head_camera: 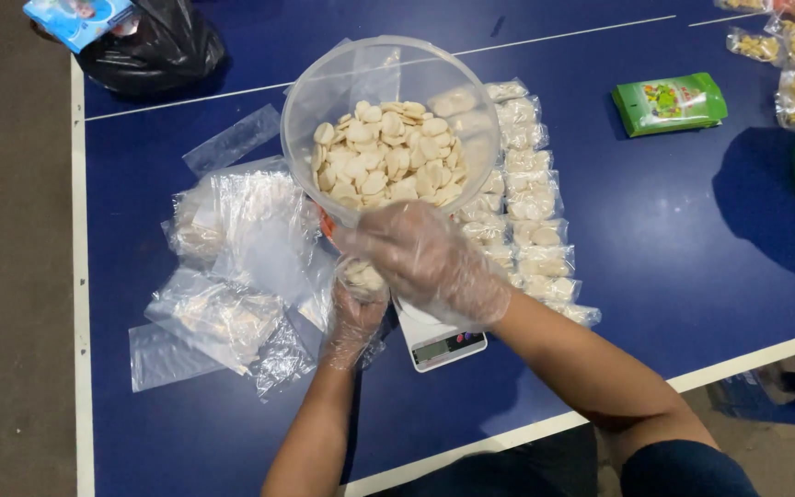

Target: Manual portioning and weighing of snacks into individual plastic bags for packaging.

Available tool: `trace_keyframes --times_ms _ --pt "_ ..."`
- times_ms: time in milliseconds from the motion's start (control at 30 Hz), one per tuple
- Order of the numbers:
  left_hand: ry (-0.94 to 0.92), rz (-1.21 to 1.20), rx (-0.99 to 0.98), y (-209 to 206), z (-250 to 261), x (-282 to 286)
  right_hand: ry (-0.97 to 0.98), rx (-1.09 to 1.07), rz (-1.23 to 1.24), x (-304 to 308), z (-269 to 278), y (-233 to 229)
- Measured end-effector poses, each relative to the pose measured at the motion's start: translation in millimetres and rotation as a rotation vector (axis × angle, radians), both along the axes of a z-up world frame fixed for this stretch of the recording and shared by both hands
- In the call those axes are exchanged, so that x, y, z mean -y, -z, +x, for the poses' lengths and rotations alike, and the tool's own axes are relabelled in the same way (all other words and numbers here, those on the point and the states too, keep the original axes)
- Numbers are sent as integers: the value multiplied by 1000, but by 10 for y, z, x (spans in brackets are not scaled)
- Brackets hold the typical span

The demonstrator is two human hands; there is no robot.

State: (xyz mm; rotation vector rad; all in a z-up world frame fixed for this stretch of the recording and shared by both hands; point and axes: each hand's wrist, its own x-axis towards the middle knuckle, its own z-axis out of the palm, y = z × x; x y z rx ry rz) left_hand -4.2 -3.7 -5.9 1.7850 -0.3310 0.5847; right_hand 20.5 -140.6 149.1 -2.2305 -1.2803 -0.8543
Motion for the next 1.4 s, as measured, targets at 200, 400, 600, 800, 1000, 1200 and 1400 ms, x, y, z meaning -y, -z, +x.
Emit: trace_keyframes --times_ms 200,400,600,800,1000,1200,1400 --pt "-26 37 -49 57 -4 -32 318 -530 -216 251 707 -263" --pt "50 -5 -43 551 112 -141 224 -1000 -753 164 1159 -17" --pt "20 -27 -59 597 99 -36 308 -1050 -721 162 1211 164" --pt "26 -76 -7 452 58 33 442 -1006 -514 116 1158 29" --pt "-11 -60 5 574 93 -54 415 -995 -365 94 1030 -101" --pt "83 -115 10 574 79 -123 257 -785 -146 99 953 -415" --pt "59 -143 50 638 94 -113 3 87 220 140 481 -421"
